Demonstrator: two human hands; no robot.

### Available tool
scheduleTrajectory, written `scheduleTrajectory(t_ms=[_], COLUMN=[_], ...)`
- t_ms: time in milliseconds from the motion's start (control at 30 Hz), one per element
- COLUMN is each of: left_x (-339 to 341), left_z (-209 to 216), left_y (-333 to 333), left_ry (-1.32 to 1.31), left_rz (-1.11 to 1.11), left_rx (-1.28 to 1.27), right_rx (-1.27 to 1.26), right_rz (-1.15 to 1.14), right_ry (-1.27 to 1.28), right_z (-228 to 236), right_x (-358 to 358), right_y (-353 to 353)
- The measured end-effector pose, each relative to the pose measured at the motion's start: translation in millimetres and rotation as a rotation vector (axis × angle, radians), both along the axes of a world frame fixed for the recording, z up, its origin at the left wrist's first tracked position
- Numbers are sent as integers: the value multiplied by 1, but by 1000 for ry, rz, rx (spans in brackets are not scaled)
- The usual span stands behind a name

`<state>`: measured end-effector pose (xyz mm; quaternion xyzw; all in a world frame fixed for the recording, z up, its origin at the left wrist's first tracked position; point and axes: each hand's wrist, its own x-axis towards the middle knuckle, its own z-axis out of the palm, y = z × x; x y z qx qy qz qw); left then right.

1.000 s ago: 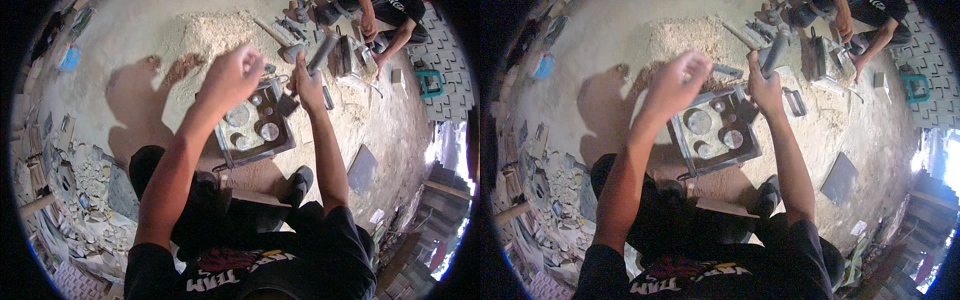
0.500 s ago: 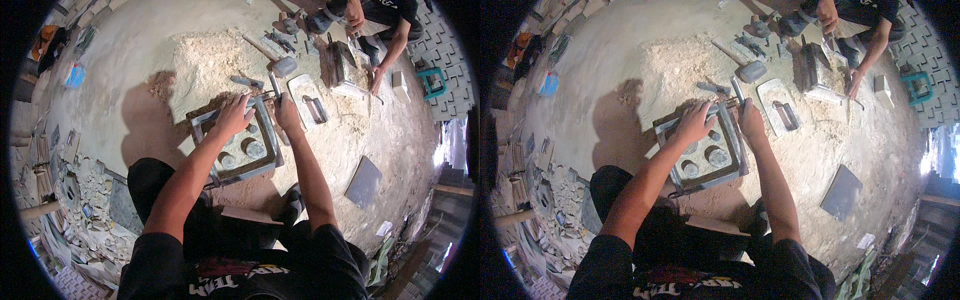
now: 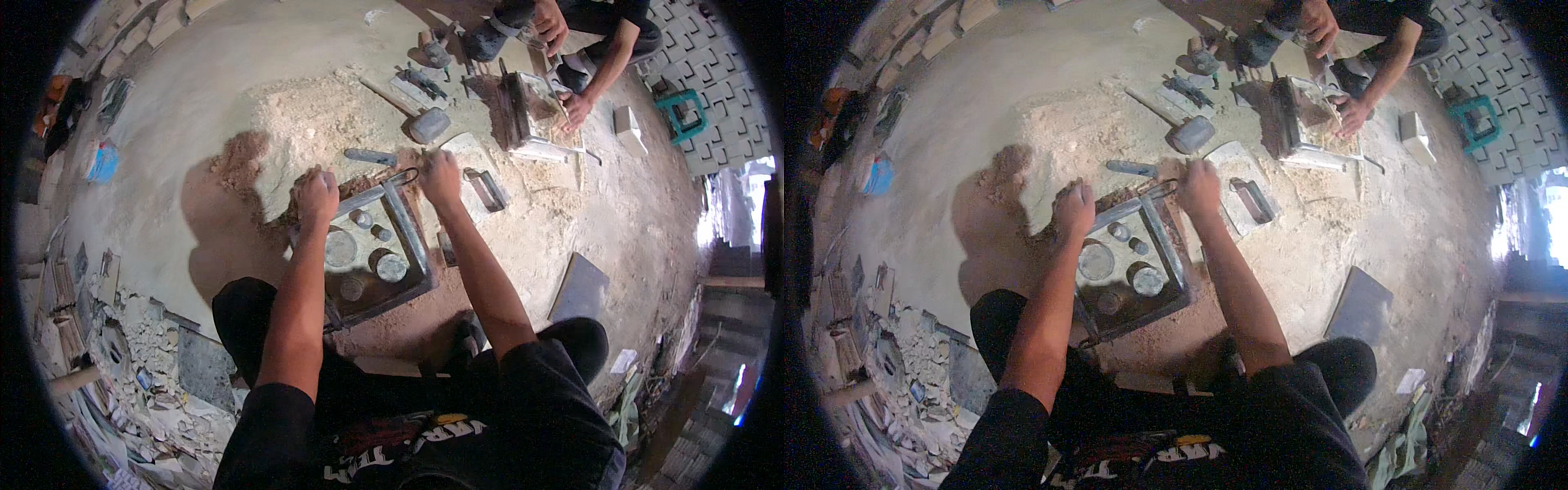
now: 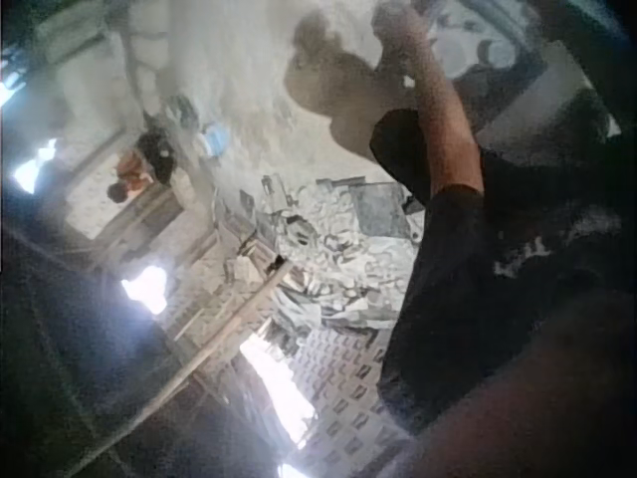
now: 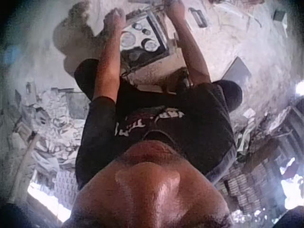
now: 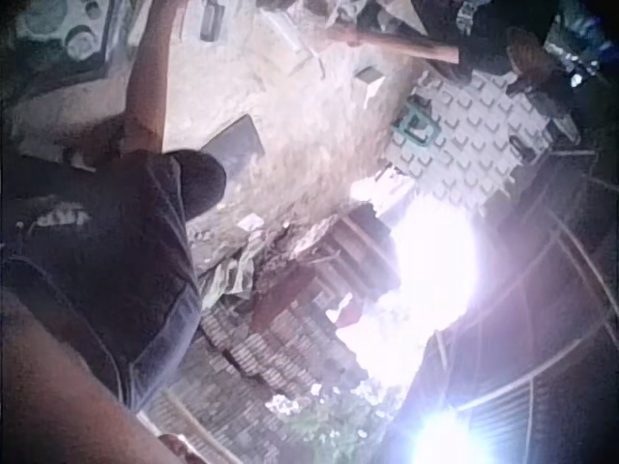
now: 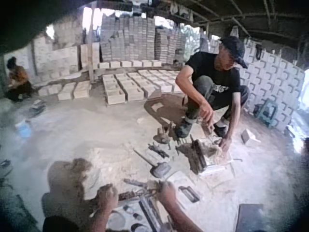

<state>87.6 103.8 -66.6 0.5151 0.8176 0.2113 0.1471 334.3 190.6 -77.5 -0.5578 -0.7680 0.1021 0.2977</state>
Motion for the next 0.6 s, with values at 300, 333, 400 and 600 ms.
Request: scheduleTrajectory(t_ms=[300, 333, 400, 600], left_x=[5, 9, 7, 4], left_z=[-6, -1, 4, 9], left_y=[2, 4, 1, -1], left_ry=[234, 203, 185, 169], left_rz=[49, 31, 31, 55], left_rx=[230, 150, 90, 179], right_rx=[-66, -182, -410, -441], right_rz=[265, 298, 407, 558], right_ry=[-326, -304, -252, -290], right_z=[-6, -15, -25, -24], right_x=[-95, -92, -96, -106], right_y=[41, 46, 52, 63])
